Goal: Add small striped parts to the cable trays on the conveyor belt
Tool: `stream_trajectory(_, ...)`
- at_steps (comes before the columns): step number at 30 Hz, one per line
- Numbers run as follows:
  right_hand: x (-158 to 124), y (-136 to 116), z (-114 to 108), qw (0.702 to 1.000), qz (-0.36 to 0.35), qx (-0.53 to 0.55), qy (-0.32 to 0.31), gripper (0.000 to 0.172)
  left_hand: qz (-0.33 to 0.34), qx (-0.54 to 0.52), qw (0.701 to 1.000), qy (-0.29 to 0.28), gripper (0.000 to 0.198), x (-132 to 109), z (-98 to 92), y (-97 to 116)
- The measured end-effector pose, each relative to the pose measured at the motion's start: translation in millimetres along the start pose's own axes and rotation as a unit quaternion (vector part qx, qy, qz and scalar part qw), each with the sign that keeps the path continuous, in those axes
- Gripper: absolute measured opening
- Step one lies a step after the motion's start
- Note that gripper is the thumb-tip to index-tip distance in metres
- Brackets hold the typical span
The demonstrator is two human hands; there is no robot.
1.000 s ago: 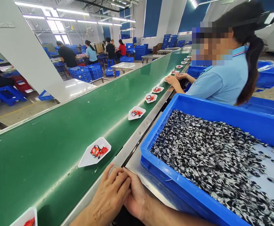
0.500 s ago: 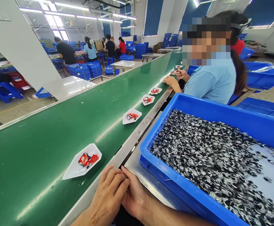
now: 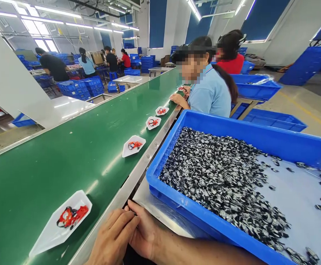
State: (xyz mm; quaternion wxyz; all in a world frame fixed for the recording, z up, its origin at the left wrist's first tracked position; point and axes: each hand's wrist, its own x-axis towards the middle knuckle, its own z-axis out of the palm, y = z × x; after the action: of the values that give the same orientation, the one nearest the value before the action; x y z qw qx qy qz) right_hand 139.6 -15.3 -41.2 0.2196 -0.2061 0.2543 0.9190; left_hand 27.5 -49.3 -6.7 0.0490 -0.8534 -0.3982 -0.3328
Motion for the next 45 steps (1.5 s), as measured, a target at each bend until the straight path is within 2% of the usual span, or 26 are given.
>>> stream_trajectory(4, 0.1, 0.4, 0.2, 0.999, -0.031, -0.03, 0.0, 0.029, 0.014, -0.014, 1.0, -0.004, 0.031, 1.1, 0.3, -0.4)
stream_trajectory(8, 1.8, 1.3, -1.7, 0.996, -0.06, -0.069, -0.005, 0.029, 0.005, -0.048, 0.999, -0.003, 0.029, -2.1, 1.7, -0.6)
stream_trajectory(11, 2.3, 4.2, -0.9, 0.986, -0.118, -0.114, 0.001, 0.027, -0.069, -0.111, 0.991, -0.005, 0.025, -4.3, 2.3, -0.1)
stream_trajectory(15, 3.0, 8.4, 3.8, 0.969, -0.167, -0.177, 0.044, 0.026, -0.208, -0.191, 0.959, -0.011, 0.021, -3.8, 1.1, -0.9)
stream_trajectory(18, 4.2, 7.7, 5.4, 0.968, -0.141, -0.203, 0.052, 0.034, -0.329, -0.246, 0.912, 0.006, 0.018, -1.2, -2.7, -4.7)
stream_trajectory(23, 4.6, 3.7, 3.3, 0.969, -0.113, -0.22, 0.005, 0.035, -0.525, -0.325, 0.786, 0.019, 0.031, -2.3, -5.3, -18.1)
stream_trajectory(26, 4.0, 2.7, 3.3, 0.968, -0.105, -0.228, -0.001, 0.035, -0.585, -0.359, 0.727, 0.023, 0.043, -8.6, -1.5, -25.8)
stream_trajectory(28, 3.5, 2.9, 4.1, 0.967, -0.108, -0.231, -0.001, 0.035, -0.594, -0.371, 0.713, 0.032, 0.046, -11.8, 0.2, -28.4)
stream_trajectory(30, 3.0, 3.1, 5.1, 0.966, -0.109, -0.233, 0.003, 0.036, -0.591, -0.36, 0.721, 0.035, 0.045, -12.5, -0.3, -28.9)
stream_trajectory(32, 2.8, 2.9, 5.5, 0.966, -0.107, -0.234, 0.002, 0.036, -0.584, -0.328, 0.742, 0.033, 0.042, -11.5, -2.1, -28.7)
stream_trajectory(38, 2.7, -0.7, 2.9, 0.967, -0.085, -0.239, -0.028, 0.035, -0.555, -0.275, 0.785, 0.025, 0.038, -8.9, -4.2, -29.0)
stream_trajectory(40, 1.9, -1.2, 2.5, 0.967, -0.074, -0.242, -0.037, 0.036, -0.532, -0.237, 0.812, 0.031, 0.036, -7.0, -6.5, -29.1)
stream_trajectory(45, 0.2, -0.7, 2.6, 0.965, -0.061, -0.253, -0.037, 0.037, -0.428, -0.045, 0.901, 0.059, 0.024, -0.1, -23.1, -38.2)
